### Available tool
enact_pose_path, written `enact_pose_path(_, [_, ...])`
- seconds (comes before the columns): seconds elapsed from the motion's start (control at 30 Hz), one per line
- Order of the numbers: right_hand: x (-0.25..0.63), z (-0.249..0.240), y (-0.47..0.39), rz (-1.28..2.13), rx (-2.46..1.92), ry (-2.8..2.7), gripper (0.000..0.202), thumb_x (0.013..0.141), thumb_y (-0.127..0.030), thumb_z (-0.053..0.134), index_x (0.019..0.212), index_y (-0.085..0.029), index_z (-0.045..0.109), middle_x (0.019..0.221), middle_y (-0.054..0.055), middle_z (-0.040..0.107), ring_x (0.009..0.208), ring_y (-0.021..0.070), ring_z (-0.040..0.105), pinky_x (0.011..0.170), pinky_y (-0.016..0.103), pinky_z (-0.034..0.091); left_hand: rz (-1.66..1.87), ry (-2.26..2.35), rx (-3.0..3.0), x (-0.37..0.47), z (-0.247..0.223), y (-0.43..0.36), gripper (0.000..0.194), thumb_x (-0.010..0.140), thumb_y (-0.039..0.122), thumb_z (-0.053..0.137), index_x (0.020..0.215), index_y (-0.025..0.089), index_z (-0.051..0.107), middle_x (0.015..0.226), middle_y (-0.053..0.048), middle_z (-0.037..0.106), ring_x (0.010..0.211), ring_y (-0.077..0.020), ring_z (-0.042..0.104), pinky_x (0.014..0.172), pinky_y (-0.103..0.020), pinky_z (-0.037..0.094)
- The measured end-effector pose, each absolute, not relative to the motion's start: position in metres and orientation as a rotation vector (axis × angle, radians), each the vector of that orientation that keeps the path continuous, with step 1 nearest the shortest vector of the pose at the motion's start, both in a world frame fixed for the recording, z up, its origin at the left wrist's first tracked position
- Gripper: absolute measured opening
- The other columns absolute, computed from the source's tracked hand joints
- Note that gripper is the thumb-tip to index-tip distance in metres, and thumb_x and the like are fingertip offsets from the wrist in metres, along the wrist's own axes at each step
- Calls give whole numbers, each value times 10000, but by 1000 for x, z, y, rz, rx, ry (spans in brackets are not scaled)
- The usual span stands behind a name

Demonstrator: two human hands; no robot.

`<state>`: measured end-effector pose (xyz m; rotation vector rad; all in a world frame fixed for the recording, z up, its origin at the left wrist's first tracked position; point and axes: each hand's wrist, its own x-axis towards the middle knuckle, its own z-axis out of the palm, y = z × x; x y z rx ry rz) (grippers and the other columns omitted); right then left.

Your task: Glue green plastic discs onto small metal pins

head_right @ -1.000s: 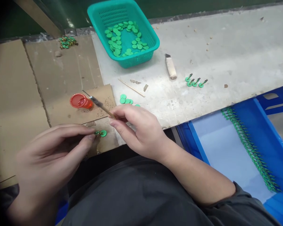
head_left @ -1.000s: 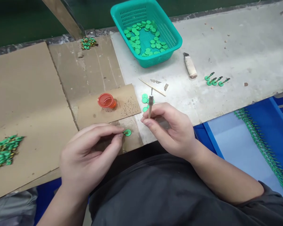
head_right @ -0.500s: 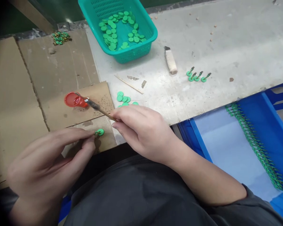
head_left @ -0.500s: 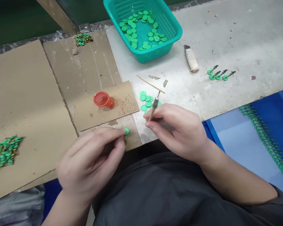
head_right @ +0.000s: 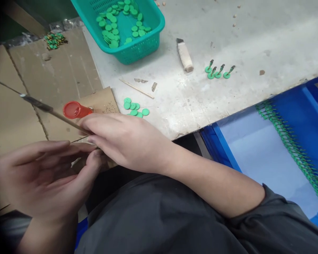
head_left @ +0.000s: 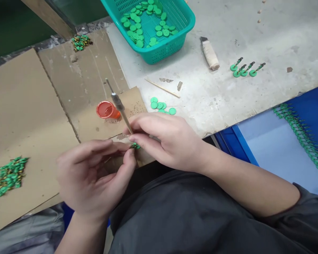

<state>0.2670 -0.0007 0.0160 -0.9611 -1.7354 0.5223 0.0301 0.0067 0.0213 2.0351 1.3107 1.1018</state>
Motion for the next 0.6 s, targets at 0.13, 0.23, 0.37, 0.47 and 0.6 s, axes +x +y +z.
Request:
enact_pose_path(0.13, [267, 13, -1, 624, -1044, -1772, 187, 1260, -263, 583, 1279, -218, 763, 1265, 77, 895, 1175, 210, 866, 1103, 343, 694, 1092, 1352, 1998, 34, 25, 6, 410, 853, 320, 1036, 1149, 231, 767, 1004, -27, 908, 832, -208, 892, 733, -251, 759])
enact_pose_path(0.23, [267, 12, -1, 659, -1025, -1775, 207, 1265, -271, 560, 1298, -211, 755, 1306, 84, 894, 1185, 210, 859, 1120, 347, 687, 1080, 1361, 1996, 36, 26, 6, 379, 857, 323, 1032, 1123, 227, 779, 1000, -26, 909, 807, -194, 885, 726, -232, 757])
enact_pose_path(0.37, [266, 11, 0, 695, -989, -1808, 230, 1267, -257, 540, 1349, -205, 749, 1375, 92, 884, 1312, 211, 839, 1188, 335, 654, 1072, 1374, 2002, 36, 26, 7, 327, 874, 345, 1028, 1090, 228, 813, 1008, -34, 910, 800, -200, 885, 719, -243, 768])
enact_pose_path(0.47, [265, 11, 1, 713, -990, -1843, 268, 1275, -294, 515, 1406, -222, 738, 1387, 95, 877, 1370, 224, 824, 1225, 355, 637, 1058, 1355, 2026, 35, 26, 8, 310, 848, 376, 1038, 1012, 231, 818, 961, -30, 899, 717, -196, 856, 650, -248, 753])
enact_pose_path(0.6, [264, 12, -1, 764, -996, -1867, 271, 1277, -256, 496, 1422, -246, 724, 1382, 74, 877, 1352, 205, 820, 1195, 357, 641, 1024, 1355, 2024, 36, 29, 8, 288, 861, 360, 1019, 1025, 233, 819, 960, -29, 891, 716, -201, 854, 644, -266, 758])
